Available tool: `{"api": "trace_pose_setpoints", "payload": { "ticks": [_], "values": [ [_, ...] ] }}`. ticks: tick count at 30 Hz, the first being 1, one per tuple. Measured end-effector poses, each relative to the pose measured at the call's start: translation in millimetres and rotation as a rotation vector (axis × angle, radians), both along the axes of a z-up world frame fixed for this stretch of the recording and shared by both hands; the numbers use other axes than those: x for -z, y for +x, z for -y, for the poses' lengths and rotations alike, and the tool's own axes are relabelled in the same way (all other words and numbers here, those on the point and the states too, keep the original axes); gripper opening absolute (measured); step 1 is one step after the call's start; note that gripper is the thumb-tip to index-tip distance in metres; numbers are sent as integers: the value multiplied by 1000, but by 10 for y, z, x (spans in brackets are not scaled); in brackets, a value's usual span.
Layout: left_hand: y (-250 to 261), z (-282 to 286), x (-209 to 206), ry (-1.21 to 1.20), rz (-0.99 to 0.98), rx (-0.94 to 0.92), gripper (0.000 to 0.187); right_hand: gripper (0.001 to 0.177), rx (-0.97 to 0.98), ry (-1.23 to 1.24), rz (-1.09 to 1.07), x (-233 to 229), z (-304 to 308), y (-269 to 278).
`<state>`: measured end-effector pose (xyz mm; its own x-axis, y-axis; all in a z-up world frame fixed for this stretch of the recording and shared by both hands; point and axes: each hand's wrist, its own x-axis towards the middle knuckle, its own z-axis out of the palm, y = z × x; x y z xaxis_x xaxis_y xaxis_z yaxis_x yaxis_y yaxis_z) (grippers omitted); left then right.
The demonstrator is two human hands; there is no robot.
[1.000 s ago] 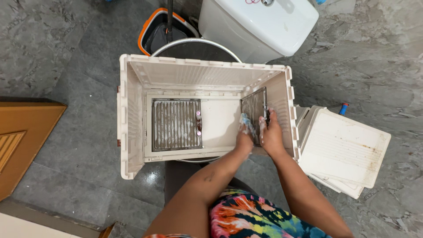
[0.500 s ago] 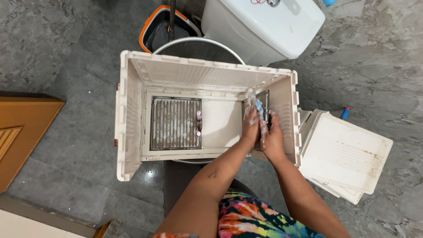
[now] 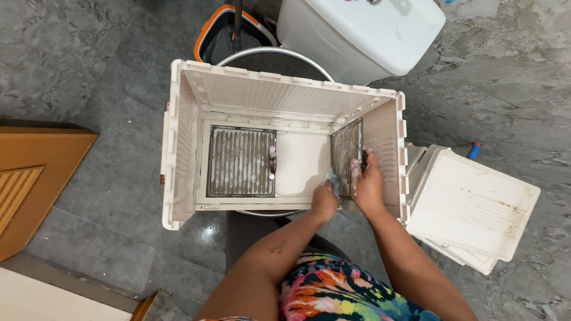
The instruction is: The person wipes down various parts of a collapsible white plastic crate with a cloth, then rinses them in a bucket of soapy water. They handle individual grate-like panels and the main body of the container, applying cleaning liquid from a purple bottle and scrubbing various surfaces.
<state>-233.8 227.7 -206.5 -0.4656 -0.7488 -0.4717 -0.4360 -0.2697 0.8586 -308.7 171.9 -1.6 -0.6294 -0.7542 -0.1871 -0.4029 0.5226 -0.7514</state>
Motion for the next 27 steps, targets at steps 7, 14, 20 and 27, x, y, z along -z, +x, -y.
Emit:
{"api": "trace_pose_setpoints", "payload": {
  "ticks": [7,14,20,27],
  "values": [
    [713,1380,-440,-178,412,256,23,36,-57,-20,-128,-95,-264,-54],
    [1115,2691,-1085,-528,551,434,47,49,101,54,-73,-299,-353,86],
    [1155,3015,-1319,-265,708,770,92,58,41,-118,-4,-278,-506,102],
    [1288,2872,-1649,-370,688,710,43,61,-22,-29,100,-367,-487,220]
  ]
}}
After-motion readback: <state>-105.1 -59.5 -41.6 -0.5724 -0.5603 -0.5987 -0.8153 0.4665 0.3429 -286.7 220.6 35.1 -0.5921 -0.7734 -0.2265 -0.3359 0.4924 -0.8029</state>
